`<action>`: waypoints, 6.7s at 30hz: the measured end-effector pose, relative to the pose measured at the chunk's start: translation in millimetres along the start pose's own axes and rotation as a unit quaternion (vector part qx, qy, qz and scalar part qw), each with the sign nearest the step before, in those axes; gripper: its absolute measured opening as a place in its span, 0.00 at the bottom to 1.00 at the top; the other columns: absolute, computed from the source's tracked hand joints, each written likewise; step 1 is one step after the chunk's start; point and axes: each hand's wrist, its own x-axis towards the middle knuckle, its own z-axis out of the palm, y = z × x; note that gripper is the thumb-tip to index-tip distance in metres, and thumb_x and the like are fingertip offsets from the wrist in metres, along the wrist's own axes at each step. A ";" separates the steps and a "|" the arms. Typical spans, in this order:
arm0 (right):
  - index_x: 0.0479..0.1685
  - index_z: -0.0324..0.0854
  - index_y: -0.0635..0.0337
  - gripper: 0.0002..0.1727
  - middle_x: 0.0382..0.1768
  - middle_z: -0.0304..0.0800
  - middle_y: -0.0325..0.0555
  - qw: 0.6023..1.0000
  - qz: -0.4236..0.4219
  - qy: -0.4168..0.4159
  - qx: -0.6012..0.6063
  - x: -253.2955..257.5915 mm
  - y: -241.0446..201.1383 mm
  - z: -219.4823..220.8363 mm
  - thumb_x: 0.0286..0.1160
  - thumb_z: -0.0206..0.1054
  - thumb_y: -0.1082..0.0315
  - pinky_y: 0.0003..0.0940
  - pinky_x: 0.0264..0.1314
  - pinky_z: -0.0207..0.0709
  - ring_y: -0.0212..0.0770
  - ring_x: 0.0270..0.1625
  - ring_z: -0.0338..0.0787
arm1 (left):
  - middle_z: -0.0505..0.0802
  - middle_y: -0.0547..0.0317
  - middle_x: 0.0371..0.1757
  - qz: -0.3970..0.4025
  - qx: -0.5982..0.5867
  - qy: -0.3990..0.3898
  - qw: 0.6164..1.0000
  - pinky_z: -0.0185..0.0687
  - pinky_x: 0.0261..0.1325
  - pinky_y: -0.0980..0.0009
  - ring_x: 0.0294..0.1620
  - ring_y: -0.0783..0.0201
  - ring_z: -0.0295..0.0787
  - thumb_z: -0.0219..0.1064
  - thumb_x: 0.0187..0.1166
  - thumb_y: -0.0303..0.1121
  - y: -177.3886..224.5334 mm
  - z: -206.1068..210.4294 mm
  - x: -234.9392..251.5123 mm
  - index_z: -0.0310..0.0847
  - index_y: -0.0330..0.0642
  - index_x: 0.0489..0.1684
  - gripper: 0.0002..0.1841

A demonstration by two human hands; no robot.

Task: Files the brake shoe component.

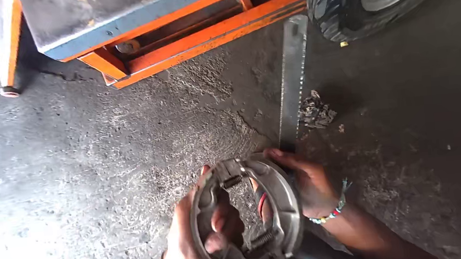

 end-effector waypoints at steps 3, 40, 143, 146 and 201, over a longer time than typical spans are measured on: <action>0.40 0.94 0.53 0.18 0.32 0.95 0.41 0.980 0.060 -0.155 0.113 4.1 -1.4 1.9 0.79 0.68 0.49 0.24 0.37 0.89 0.30 0.32 0.94 | 0.91 0.62 0.24 -0.043 -0.009 -0.014 0.999 0.89 0.33 0.75 0.26 0.69 0.93 0.58 0.83 0.62 -6.2 -5.1 7.9 0.90 0.41 0.39 0.30; 0.14 0.75 0.50 0.28 0.10 0.73 0.34 0.889 -0.114 0.192 -0.400 19.6 13.5 25.7 0.89 0.58 0.48 0.24 0.14 0.61 0.28 0.11 0.70 | 0.86 0.60 0.14 0.254 0.305 0.526 0.752 0.80 0.15 0.73 0.11 0.68 0.82 0.36 0.96 0.50 -41.0 4.8 64.6 0.80 0.42 0.25 0.33; 0.53 0.86 0.66 0.14 0.42 0.91 0.61 0.726 0.071 0.055 -0.682 72.4 44.3 -46.5 0.84 0.67 0.63 0.56 0.55 0.80 0.57 0.47 0.91 | 0.96 0.57 0.38 0.102 0.525 0.478 0.696 0.72 0.24 0.78 0.20 0.75 0.79 0.75 0.76 0.26 -8.7 -114.3 60.0 0.85 0.34 0.61 0.17; 0.49 0.86 0.66 0.13 0.42 0.91 0.60 0.723 0.081 0.054 -0.684 74.6 42.1 -45.3 0.84 0.68 0.63 0.56 0.54 0.79 0.56 0.47 0.90 | 0.93 0.57 0.31 0.077 0.483 0.472 0.734 0.64 0.19 0.79 0.15 0.76 0.72 0.73 0.78 0.27 -3.4 -118.0 61.7 0.85 0.33 0.59 0.14; 0.49 0.85 0.61 0.19 0.36 0.89 0.54 0.528 0.153 -0.038 -0.835 75.4 -21.9 -33.5 0.93 0.53 0.56 0.54 0.49 0.80 0.54 0.44 0.91 | 0.88 0.36 0.66 0.056 0.712 0.546 0.437 0.70 0.73 0.35 0.70 0.36 0.82 0.65 0.86 0.44 34.2 -85.9 54.4 0.81 0.32 0.68 0.24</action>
